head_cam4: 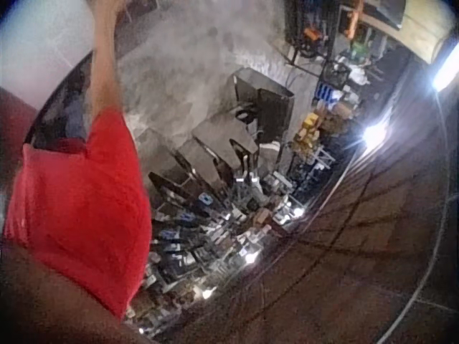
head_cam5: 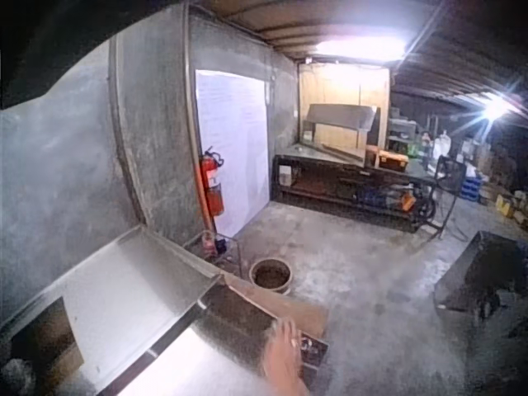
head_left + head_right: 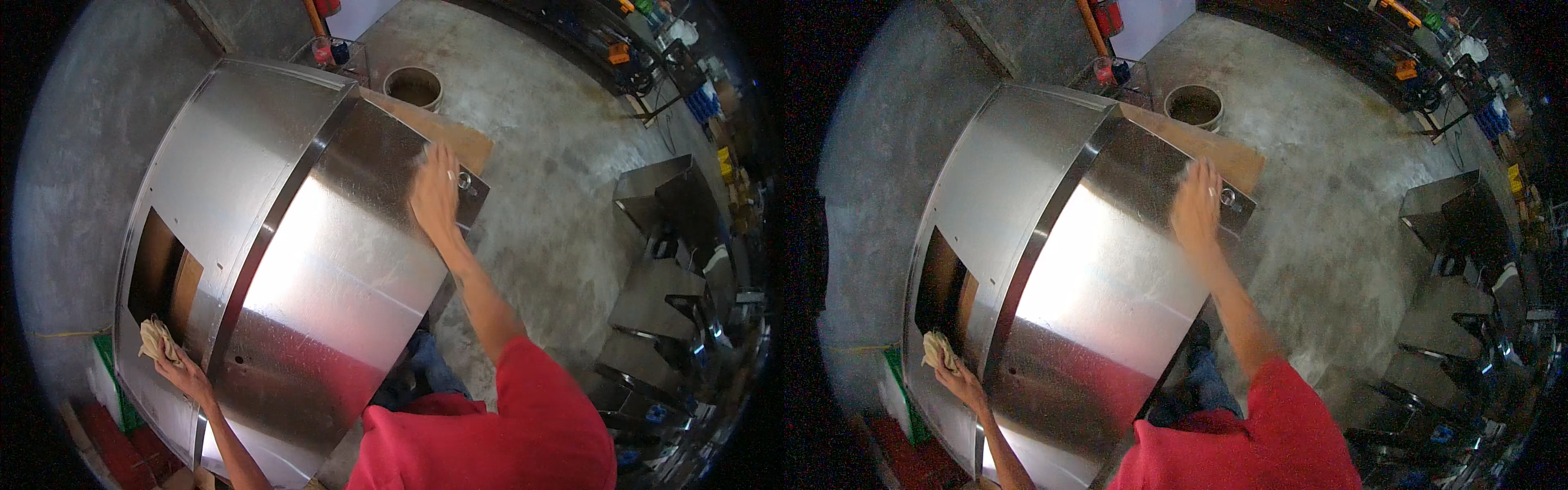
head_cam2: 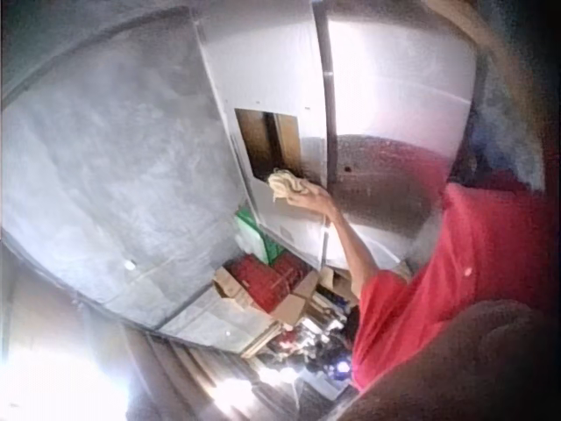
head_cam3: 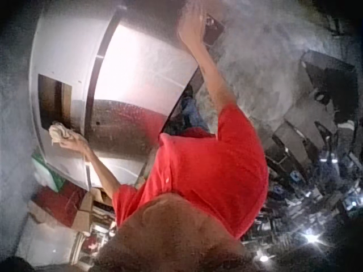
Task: The person wipes a large stainless steel surface with a cloth, repeatedly dipping the cloth into a bucket of water and wringing it out. The person cleans the top and side panels of the metal unit, moving around the object to reach different areas.
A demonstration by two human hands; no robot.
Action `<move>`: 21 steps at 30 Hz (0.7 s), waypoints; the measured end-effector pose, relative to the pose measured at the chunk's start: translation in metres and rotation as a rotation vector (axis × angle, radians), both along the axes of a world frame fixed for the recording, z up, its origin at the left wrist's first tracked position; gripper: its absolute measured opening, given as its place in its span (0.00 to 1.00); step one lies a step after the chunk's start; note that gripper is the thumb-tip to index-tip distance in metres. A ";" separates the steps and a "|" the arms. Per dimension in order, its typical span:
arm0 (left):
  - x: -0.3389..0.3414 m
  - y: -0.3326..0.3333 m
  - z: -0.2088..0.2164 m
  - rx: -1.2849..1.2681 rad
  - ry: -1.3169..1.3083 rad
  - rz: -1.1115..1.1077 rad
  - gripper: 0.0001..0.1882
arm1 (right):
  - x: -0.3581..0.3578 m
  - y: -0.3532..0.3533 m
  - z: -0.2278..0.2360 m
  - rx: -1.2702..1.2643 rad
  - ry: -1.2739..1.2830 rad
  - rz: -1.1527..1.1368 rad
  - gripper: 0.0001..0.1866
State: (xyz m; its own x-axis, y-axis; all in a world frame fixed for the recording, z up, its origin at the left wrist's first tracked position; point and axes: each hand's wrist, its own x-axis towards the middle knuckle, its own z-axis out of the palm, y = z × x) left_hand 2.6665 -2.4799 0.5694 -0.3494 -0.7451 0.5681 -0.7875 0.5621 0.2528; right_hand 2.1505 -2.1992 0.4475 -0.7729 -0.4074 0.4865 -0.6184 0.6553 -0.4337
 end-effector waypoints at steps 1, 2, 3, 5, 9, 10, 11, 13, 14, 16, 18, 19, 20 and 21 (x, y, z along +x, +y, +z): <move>-0.001 -0.004 -0.002 -0.010 -0.010 -0.005 0.20 | -0.022 -0.024 0.018 0.013 -0.027 -0.030 0.24; 0.000 -0.010 -0.004 -0.015 -0.023 -0.015 0.20 | -0.035 -0.051 0.022 -0.048 0.001 -0.014 0.23; 0.000 -0.013 -0.006 -0.017 -0.039 -0.029 0.21 | -0.034 -0.077 0.023 -0.103 0.027 -0.002 0.23; 0.006 -0.010 -0.005 0.014 -0.034 -0.025 0.21 | 0.023 -0.106 0.017 0.033 0.115 0.177 0.24; 0.042 -0.012 -0.014 -0.003 -0.024 0.038 0.21 | 0.174 -0.023 0.021 0.028 0.023 0.731 0.29; 0.042 -0.013 -0.015 -0.027 -0.054 0.047 0.21 | 0.164 -0.006 0.013 0.069 0.010 0.707 0.29; 0.037 -0.012 -0.014 -0.041 -0.059 0.040 0.21 | 0.155 0.011 0.004 0.110 -0.004 0.682 0.29; 0.029 -0.009 -0.012 -0.057 -0.087 0.014 0.21 | 0.095 0.024 -0.003 0.131 0.000 0.450 0.29; 0.027 -0.011 -0.013 -0.050 -0.074 0.014 0.21 | 0.058 0.025 0.000 0.329 0.097 0.275 0.29; 0.021 -0.017 -0.015 -0.039 -0.048 0.011 0.21 | -0.002 0.031 -0.004 0.089 0.069 -0.017 0.26; 0.013 -0.016 -0.014 -0.042 -0.044 -0.013 0.21 | 0.012 0.028 -0.018 0.021 0.025 -0.043 0.27; 0.012 -0.015 -0.014 -0.042 -0.045 -0.018 0.21 | 0.028 0.027 -0.023 -0.012 0.000 -0.050 0.27; 0.020 -0.014 -0.013 -0.033 -0.041 -0.008 0.21 | 0.068 0.033 -0.024 -0.011 -0.058 0.071 0.29; 0.026 -0.014 -0.012 -0.023 -0.031 -0.005 0.21 | 0.108 0.045 -0.026 0.009 -0.090 0.185 0.32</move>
State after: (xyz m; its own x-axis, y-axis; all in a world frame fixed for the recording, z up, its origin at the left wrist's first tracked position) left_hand 2.6923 -2.4939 0.5573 -0.3713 -0.7302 0.5736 -0.7919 0.5716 0.2151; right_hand 2.2581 -2.1541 0.4213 -0.7247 -0.5506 0.4143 -0.6876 0.5382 -0.4874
